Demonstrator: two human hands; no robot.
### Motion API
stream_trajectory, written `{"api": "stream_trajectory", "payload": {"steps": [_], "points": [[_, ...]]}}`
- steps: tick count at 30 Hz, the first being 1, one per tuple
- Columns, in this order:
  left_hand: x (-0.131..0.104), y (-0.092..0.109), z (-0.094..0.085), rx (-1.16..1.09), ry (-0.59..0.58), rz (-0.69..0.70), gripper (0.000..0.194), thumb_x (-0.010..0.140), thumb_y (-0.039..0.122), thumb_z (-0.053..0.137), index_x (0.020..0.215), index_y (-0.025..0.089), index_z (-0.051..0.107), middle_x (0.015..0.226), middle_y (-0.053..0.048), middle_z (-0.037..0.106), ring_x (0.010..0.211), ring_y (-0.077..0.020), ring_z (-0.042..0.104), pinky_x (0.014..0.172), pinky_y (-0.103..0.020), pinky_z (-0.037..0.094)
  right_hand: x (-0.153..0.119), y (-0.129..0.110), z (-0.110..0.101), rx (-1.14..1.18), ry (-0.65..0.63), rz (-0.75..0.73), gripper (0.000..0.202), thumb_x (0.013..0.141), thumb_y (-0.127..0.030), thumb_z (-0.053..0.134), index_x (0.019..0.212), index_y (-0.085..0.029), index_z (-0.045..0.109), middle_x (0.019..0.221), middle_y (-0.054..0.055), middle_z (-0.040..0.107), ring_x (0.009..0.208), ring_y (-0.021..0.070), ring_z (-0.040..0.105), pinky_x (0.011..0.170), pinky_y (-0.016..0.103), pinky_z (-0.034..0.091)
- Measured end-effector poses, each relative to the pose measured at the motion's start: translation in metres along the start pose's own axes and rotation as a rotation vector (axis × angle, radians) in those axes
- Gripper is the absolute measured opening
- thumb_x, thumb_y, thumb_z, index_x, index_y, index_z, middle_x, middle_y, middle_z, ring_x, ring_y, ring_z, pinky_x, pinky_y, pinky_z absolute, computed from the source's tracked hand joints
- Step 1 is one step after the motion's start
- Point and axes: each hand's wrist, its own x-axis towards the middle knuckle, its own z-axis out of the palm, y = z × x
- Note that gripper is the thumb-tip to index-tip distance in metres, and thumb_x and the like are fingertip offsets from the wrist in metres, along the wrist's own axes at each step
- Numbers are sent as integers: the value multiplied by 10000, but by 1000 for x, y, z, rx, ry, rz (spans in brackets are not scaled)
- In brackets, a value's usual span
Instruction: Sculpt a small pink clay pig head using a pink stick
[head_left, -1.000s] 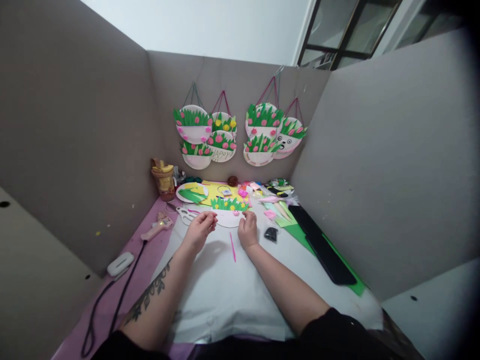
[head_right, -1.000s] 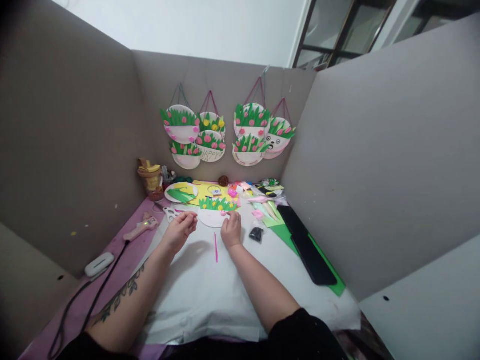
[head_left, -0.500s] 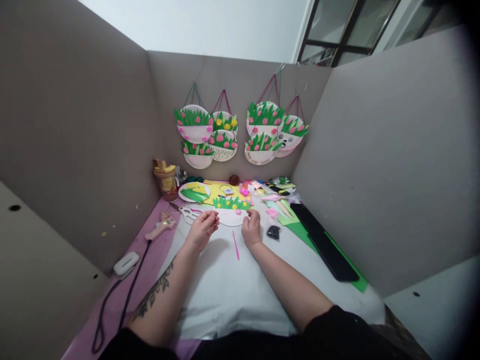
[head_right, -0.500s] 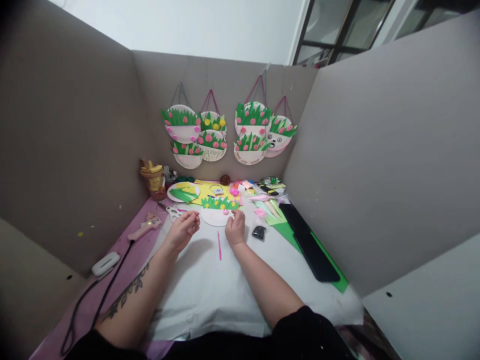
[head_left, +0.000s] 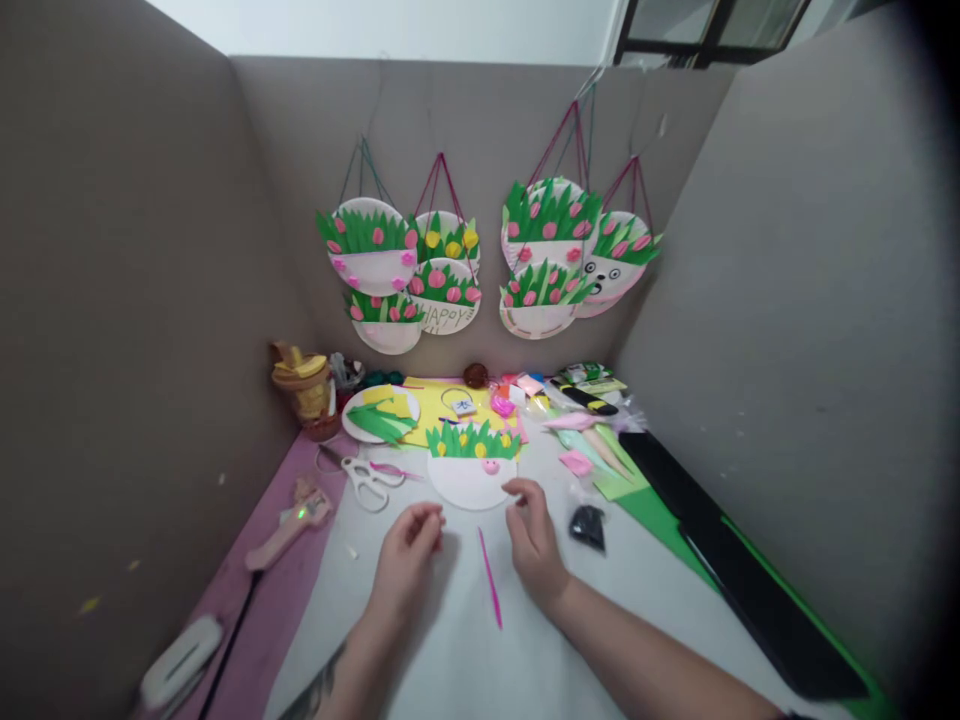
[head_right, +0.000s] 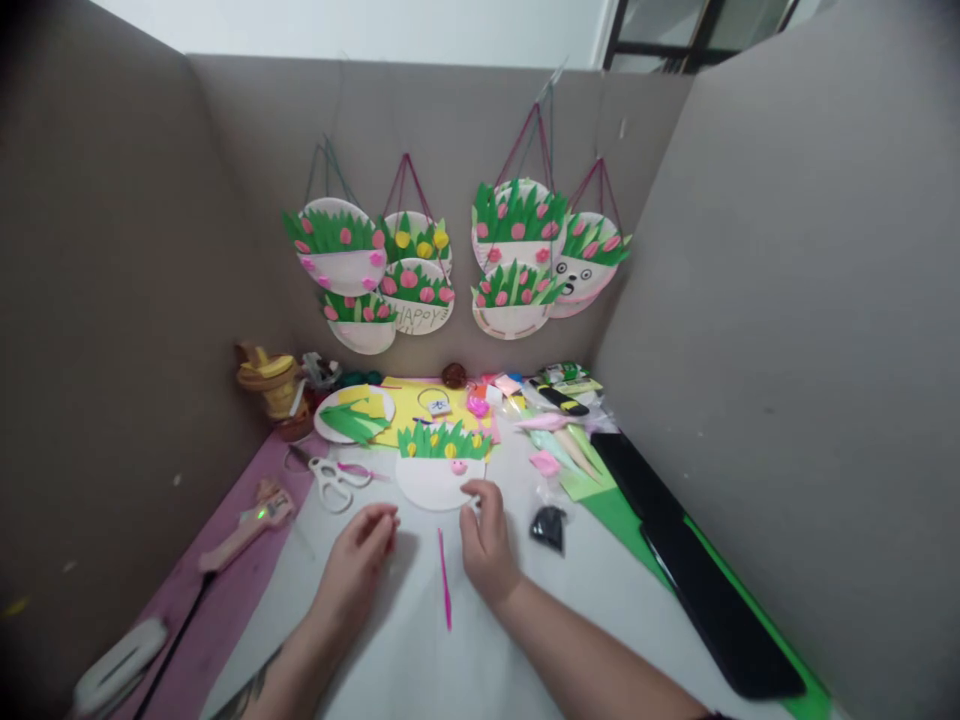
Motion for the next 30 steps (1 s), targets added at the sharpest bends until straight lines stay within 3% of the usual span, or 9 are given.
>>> {"api": "stream_trajectory", "payload": {"steps": [3,6,10,14,18,23,25,27,30], "points": [[-10,-17,-7,-5,15,-160,406,628,504,800,843,185,671,680,6,605,598,-99,509,566,-203,390,-15,2,-10,70,-35,23,258,895,-210,431,1129,-287,507,1055,84,576,1015,260,575,852,438,493],[-18,-18,-7,-65,20,-258,391,629,477,817,856,192,675,738,-8,636,624,-98,529,593,-203,412,-21,3,-14,94,1,25,251,898,-194,419,1113,-282,513,1038,82,562,1001,256,570,857,439,486],[-14,-5,1,-137,40,-233,395,567,418,869,813,169,685,696,13,619,612,-71,525,589,-170,418,-14,-3,-14,106,-30,6,231,904,-181,402,1101,-246,504,1025,80,547,998,235,557,869,423,473],[-7,5,7,-219,28,-186,400,541,347,888,825,147,690,725,5,642,624,-58,547,594,-150,430,-5,-13,-12,115,-59,-107,216,897,-156,401,1077,-218,502,995,68,552,971,213,548,868,401,464],[-6,11,8,-238,17,-165,428,503,319,899,827,134,690,729,3,645,612,-57,555,591,-156,448,-3,-20,-12,121,-64,-103,194,904,-147,392,1044,-216,508,956,52,548,926,192,545,837,364,461],[-14,8,6,-255,18,-181,427,500,293,899,837,136,690,730,8,647,611,-58,564,592,-161,460,-13,-17,-15,160,-128,-78,173,914,-146,396,1020,-220,511,951,45,544,933,183,547,842,340,453],[-19,4,5,-268,28,-250,413,505,306,900,821,140,692,705,14,642,598,-61,562,576,-163,458,-18,-15,-17,183,-149,-87,177,916,-139,386,1015,-221,508,929,40,540,904,176,547,808,324,459],[-21,2,5,-252,40,-277,401,503,305,903,798,133,694,699,7,650,603,-62,569,597,-163,465,-21,-14,-18,182,-113,-66,182,917,-129,376,1005,-222,506,911,36,536,879,170,544,784,314,459],[-19,3,7,-235,37,-223,396,502,306,905,793,133,700,706,1,659,620,-60,575,625,-159,471,-17,-15,-17,184,-120,-88,172,915,-131,381,996,-222,503,914,38,536,888,176,539,796,324,454]]}}
